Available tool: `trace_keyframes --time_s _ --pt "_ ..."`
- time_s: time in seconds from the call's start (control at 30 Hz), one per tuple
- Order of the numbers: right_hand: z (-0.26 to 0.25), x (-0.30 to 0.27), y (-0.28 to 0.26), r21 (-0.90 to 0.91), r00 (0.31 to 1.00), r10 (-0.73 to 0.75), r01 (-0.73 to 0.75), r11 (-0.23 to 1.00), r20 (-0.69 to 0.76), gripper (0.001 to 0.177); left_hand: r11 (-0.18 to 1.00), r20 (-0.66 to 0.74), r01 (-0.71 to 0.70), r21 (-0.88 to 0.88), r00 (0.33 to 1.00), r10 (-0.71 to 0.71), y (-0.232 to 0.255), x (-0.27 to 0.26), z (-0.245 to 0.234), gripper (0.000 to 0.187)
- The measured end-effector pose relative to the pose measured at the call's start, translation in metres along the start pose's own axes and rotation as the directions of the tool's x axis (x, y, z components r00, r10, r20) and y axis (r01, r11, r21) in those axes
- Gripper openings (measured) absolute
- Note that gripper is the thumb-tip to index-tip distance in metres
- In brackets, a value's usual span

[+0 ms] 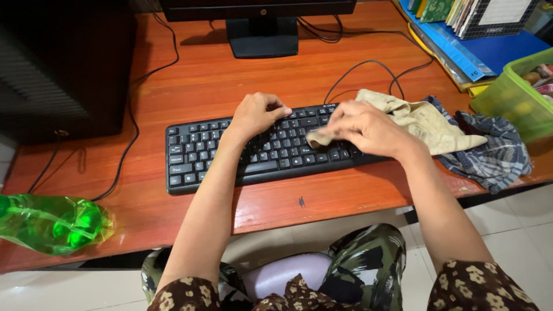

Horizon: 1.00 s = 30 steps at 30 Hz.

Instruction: The person wipes down a wooden desk with a cloth and spray bottle, then places a computer keyboard onto the clean surface and wipes the individual keys.

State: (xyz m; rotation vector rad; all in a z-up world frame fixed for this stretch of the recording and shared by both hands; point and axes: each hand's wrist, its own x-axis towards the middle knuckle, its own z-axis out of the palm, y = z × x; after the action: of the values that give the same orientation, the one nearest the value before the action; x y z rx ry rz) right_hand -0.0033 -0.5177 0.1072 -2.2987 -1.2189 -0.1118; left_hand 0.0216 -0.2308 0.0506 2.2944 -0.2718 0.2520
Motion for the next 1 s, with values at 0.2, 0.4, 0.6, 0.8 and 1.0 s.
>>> trace_keyframes --time_s 0.2,0.4,0.6,0.8,1.0 --pt "0.011 0.004 -0.006 -0.194 0.989 -0.101 0.079 0.978 -0.109 0.041 1.0 -0.002 0.003 0.0 1.0 -0.003 0.001 0.0 -0.001 0.032" --pt "-0.007 -0.026 0.007 -0.253 0.987 -0.155 0.137 0.958 -0.052 0.044 1.0 0.004 0.006 -0.011 1.0 -0.006 0.001 0.0 -0.002 0.031" --pt "-0.017 -0.043 0.006 -0.289 0.973 -0.046 -0.021 0.957 -0.224 0.035 0.999 0.015 -0.028 0.017 1.0 0.027 0.005 -0.003 -0.001 0.029" --pt "0.006 -0.042 -0.012 -0.324 0.975 -0.159 0.102 0.941 -0.155 0.046 0.992 0.005 -0.115 0.044 0.993 0.115 0.01 -0.006 0.001 0.027" --pt "-0.01 -0.056 0.009 -0.31 0.978 -0.05 -0.015 0.951 -0.2 0.044 0.989 0.011 -0.137 0.053 0.991 0.137 0.008 -0.006 0.002 0.026"
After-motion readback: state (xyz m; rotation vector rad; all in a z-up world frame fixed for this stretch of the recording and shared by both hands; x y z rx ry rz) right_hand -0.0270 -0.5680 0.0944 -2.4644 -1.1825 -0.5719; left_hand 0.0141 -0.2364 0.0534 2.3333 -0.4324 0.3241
